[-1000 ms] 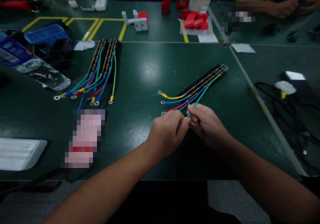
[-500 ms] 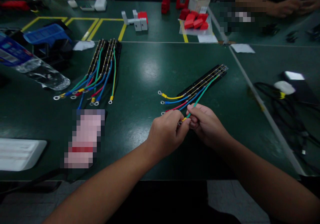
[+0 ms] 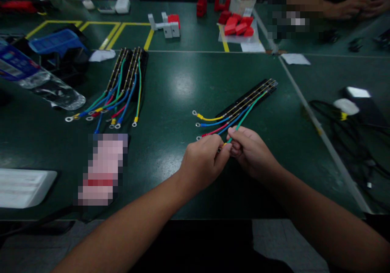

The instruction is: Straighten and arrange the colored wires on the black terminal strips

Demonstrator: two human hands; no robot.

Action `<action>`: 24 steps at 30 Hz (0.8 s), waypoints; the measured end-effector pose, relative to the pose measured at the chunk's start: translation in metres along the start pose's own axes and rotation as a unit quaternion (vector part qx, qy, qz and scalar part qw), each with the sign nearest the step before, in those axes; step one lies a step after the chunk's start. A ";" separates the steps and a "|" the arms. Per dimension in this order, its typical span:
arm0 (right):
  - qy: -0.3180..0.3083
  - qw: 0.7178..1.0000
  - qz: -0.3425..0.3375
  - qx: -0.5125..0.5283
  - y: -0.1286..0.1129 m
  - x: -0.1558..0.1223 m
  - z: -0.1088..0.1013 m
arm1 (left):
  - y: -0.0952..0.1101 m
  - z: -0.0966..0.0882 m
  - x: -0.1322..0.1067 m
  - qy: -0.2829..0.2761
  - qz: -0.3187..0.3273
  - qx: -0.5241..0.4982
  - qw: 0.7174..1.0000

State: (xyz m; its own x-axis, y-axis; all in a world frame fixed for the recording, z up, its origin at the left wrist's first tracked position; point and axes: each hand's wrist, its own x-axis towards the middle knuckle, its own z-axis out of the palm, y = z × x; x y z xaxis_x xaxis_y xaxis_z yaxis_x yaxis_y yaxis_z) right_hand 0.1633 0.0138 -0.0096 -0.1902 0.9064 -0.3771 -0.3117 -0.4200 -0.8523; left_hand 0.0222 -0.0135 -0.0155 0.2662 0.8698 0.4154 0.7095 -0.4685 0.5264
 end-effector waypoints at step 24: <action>0.044 0.995 -0.072 -0.058 0.013 -0.001 0.006 | 0.002 0.000 0.002 -0.021 -0.012 0.023 0.999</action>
State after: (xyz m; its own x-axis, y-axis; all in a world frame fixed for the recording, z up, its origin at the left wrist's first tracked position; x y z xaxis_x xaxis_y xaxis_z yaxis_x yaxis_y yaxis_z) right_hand 0.1538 0.0073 -0.0181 -0.0668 0.9593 -0.2745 -0.2198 -0.2825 -0.9337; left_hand 0.0243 -0.0130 -0.0141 0.2755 0.8869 0.3708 0.7448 -0.4408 0.5010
